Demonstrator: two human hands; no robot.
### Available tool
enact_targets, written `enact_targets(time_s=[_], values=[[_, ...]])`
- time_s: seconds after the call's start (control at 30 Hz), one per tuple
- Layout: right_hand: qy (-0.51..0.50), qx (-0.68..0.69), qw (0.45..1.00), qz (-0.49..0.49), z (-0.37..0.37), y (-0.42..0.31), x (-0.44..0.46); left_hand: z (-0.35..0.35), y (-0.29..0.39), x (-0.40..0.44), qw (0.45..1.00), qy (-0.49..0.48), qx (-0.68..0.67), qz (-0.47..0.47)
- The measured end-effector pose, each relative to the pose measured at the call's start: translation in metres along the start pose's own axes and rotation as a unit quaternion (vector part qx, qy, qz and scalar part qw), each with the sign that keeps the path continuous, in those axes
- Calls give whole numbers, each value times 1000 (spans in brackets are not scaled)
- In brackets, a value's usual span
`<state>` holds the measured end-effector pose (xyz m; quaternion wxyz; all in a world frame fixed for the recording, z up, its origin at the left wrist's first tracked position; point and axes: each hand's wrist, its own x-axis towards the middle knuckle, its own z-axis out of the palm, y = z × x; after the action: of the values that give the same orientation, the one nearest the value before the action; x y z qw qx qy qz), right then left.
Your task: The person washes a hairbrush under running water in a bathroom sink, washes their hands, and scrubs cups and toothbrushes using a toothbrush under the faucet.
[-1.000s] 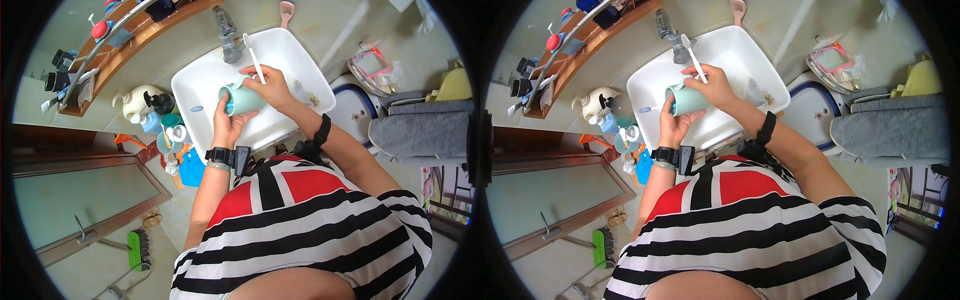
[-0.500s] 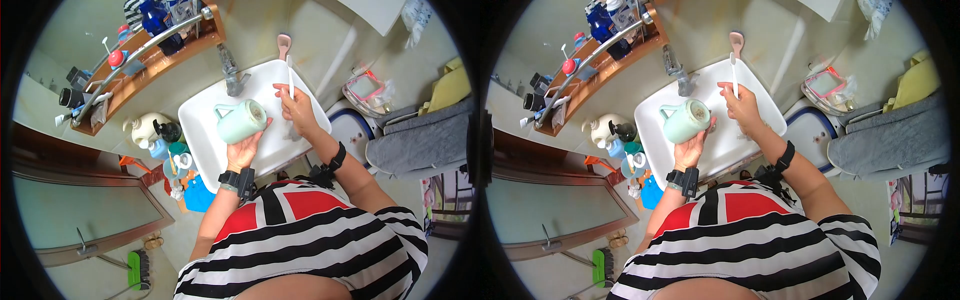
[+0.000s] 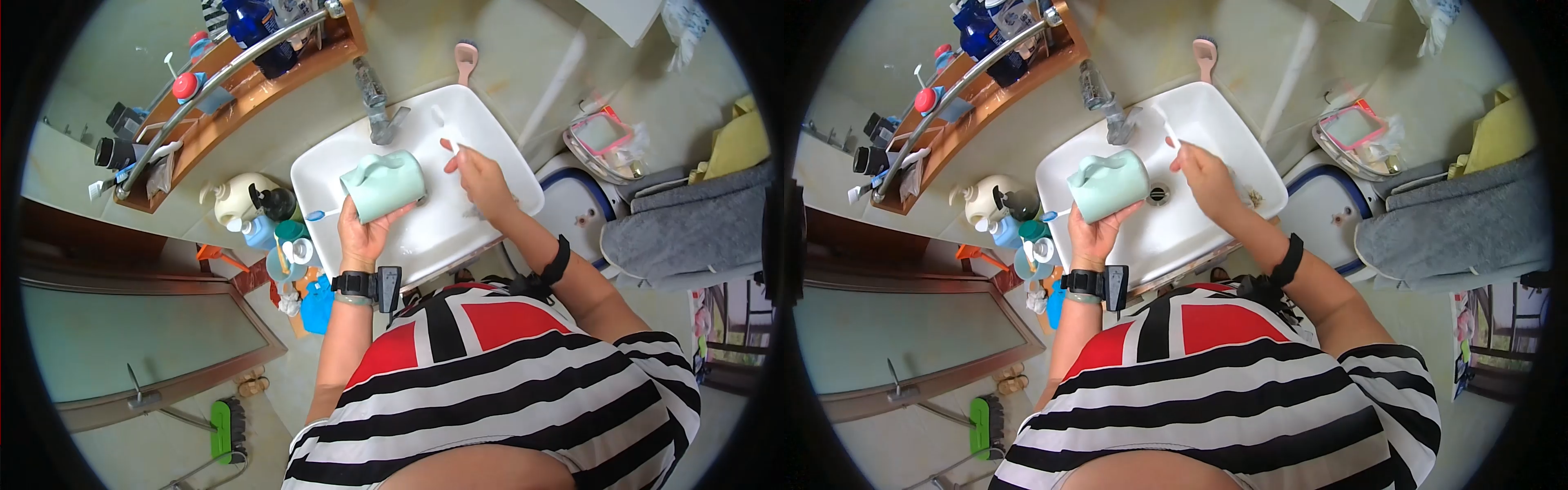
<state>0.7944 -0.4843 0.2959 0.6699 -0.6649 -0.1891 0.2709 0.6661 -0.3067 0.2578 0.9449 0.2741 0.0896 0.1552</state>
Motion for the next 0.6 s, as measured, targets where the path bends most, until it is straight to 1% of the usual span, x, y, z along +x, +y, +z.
enact_targets(time_s=[0.03, 0.07, 0.1, 0.17, 0.2, 0.23, 0.27, 0.3, 0.33, 0.4, 0.47, 0.6], values=[[13, -79, 990, -116, 3, 12, -2, -2, 0, 0, 1000, 3, 1, 1], [26, -157, 960, -230, 7, 17, -6, -4, 0, 2, 1000, 16, 16, 18], [25, -156, 961, -228, 6, 19, -9, -5, -1, 3, 998, 30, 30, 35], [37, -252, 944, -208, 4, 16, -18, -5, -3, 3, 998, 48, 26, 38], [33, -251, 945, -206, 7, 10, -23, -5, -4, 3, 997, 64, 24, 41], [6, -283, 930, -235, 13, 3, -29, -8, -6, 1, 996, 73, 23, 41], [-16, -315, 911, -266, 17, -1, -31, -8, -7, 3, 996, 89, 9, 20], [-16, -314, 912, -264, 21, -1, -31, -8, -7, 4, 995, 104, -4, -2], [-32, -325, 903, -279, 25, 0, -29, -9, -8, 3, 994, 106, -3, -5], [-44, -334, 896, -289, 25, 1, -24, -9, -10, 2, 992, 121, 30, -17], [-61, -418, 852, -310, 23, 3, -13, -9, -11, 1, 992, 119, 28, -27], [-33, -422, 852, -308, 11, 19, -2, -10, -7, -2, 991, 128, 1, -34]])
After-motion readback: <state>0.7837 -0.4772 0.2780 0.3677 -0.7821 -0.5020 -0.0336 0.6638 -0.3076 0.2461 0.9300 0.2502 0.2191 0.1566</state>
